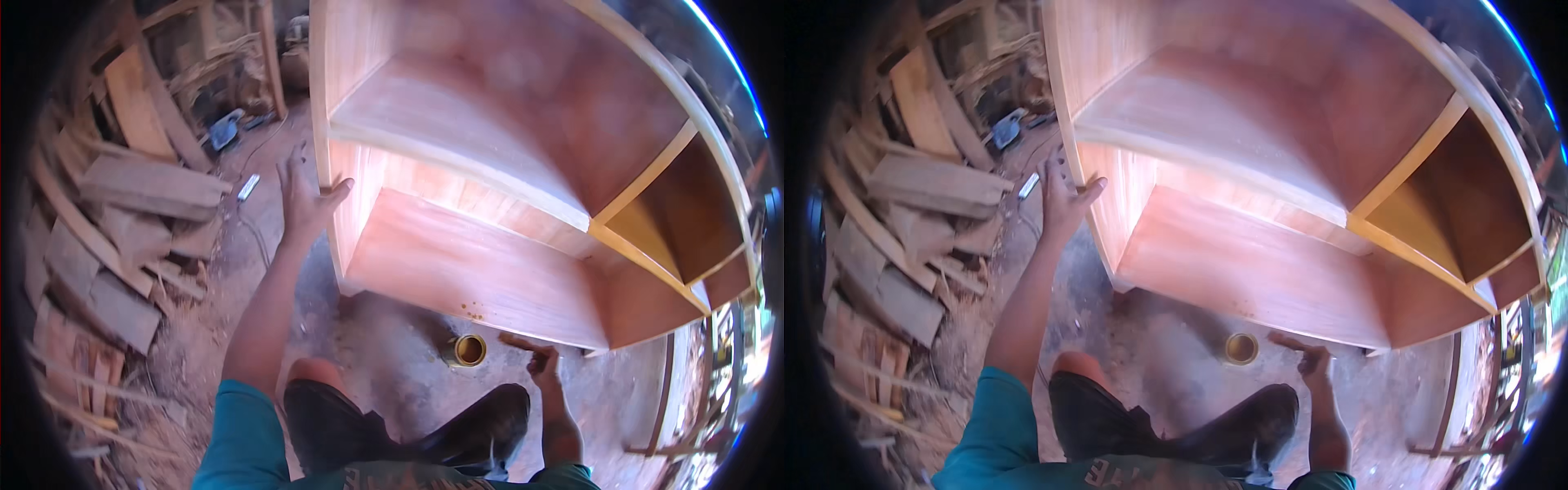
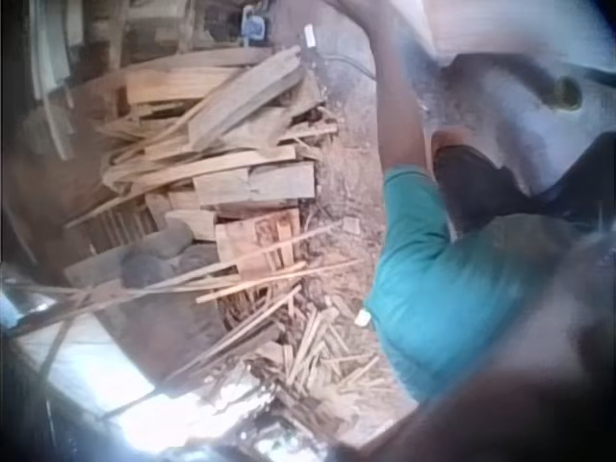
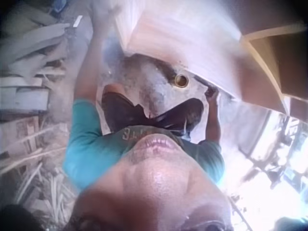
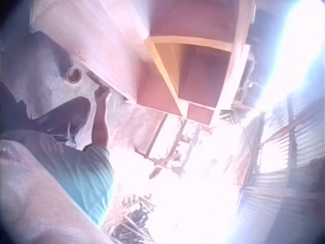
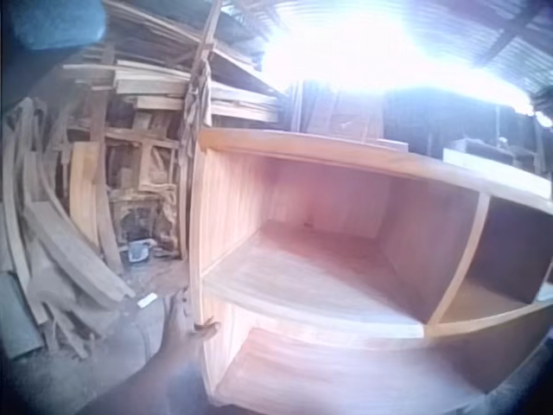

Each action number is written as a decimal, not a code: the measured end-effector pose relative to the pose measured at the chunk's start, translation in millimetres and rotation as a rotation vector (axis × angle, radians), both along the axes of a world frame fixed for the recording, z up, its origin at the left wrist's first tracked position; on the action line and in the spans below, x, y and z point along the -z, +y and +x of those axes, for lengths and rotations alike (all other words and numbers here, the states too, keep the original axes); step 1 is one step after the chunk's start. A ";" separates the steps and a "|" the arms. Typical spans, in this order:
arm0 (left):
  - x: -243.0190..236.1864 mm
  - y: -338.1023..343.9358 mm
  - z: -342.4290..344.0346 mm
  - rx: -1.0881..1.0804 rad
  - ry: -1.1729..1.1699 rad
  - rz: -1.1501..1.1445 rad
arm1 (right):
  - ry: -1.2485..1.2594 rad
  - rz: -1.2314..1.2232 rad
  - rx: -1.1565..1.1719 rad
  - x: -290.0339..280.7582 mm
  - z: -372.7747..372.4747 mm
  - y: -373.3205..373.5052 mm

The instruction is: The person applies a liquid stain to the interior surfaces of a wooden shelf unit using a wide paintbrush, dipping the brush into a small container repeatedly.

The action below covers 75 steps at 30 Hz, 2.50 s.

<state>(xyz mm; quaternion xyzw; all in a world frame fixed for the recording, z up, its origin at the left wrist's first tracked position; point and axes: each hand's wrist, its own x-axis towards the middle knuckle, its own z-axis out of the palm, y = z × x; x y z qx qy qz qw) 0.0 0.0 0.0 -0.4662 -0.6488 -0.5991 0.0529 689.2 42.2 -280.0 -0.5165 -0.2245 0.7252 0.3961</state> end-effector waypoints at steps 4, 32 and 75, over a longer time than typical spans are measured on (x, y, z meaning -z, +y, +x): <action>-4.7 34.5 -26.4 0.111 0.150 0.049 | 0.493 0.237 0.504 -140.7 -104.5 -86.2; -13.0 35.5 -20.9 0.239 0.249 0.155 | -0.506 1.481 0.412 -529.4 -457.9 276.7; -7.7 31.2 -26.8 0.267 0.217 0.182 | -1.054 2.166 -0.170 -538.0 -582.3 253.8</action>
